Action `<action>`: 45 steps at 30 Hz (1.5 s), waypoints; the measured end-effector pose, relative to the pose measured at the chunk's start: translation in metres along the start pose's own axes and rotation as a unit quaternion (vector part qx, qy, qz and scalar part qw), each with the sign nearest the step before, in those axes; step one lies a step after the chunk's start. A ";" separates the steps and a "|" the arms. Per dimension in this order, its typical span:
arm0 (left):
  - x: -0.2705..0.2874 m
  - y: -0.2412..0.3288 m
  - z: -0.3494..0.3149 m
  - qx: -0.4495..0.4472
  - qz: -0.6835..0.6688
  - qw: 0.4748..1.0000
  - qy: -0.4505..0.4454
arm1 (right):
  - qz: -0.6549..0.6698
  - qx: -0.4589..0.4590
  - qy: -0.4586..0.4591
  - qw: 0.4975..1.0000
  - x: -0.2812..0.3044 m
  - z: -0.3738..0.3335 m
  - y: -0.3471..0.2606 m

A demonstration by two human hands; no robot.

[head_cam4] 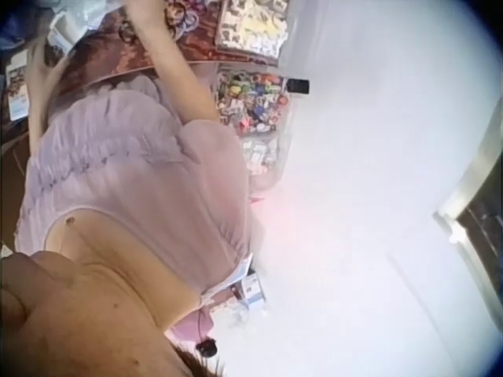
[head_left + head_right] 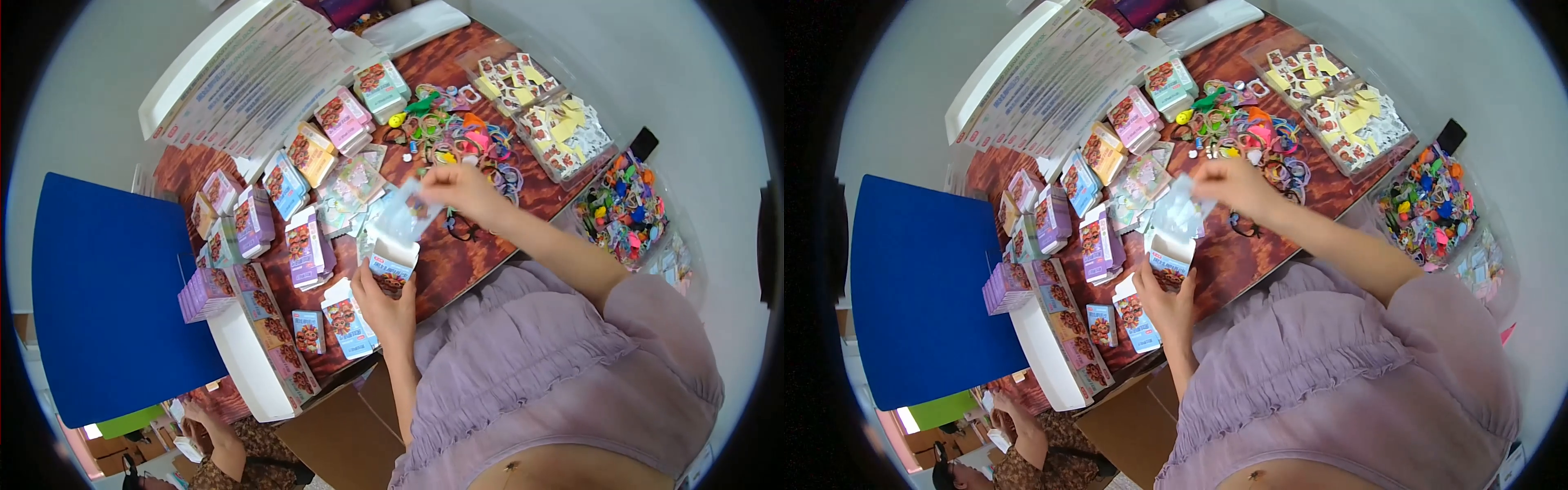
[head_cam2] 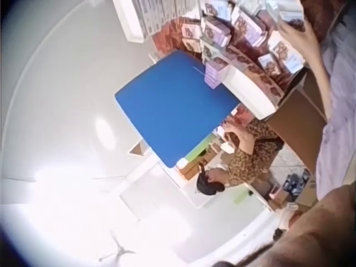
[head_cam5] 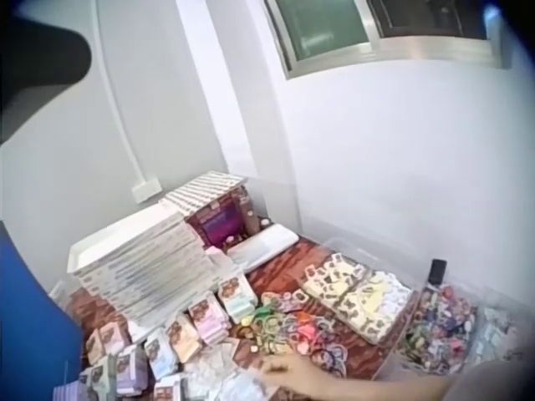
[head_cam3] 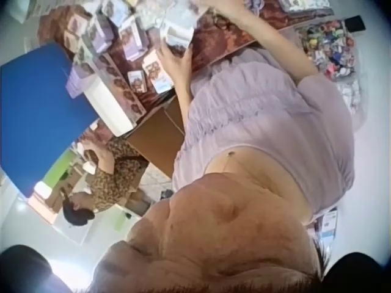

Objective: Packaging small colorful toy parts and components into individual plastic bags and boxes at a factory workbench.

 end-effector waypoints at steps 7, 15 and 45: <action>-0.007 0.011 -0.001 -0.048 0.040 0.998 -0.029 | -0.336 0.089 -0.017 0.937 -0.024 -0.035 -0.011; -0.008 0.011 0.005 -0.052 -0.014 0.997 -0.047 | -0.375 0.154 -0.107 0.908 -0.034 -0.036 0.012; -0.013 -0.004 -0.003 0.023 -0.047 0.995 -0.088 | -0.155 -0.094 0.099 0.978 0.097 -0.002 -0.004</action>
Point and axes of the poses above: each hand's wrist, its own z-axis towards the middle knuckle, its own x-axis out of the back of the hand, y = z × x, the point moved 1 cm from there along z, towards the middle knuckle, and after that the axes turned 4 degrees about -y, right-handed, at the moved point
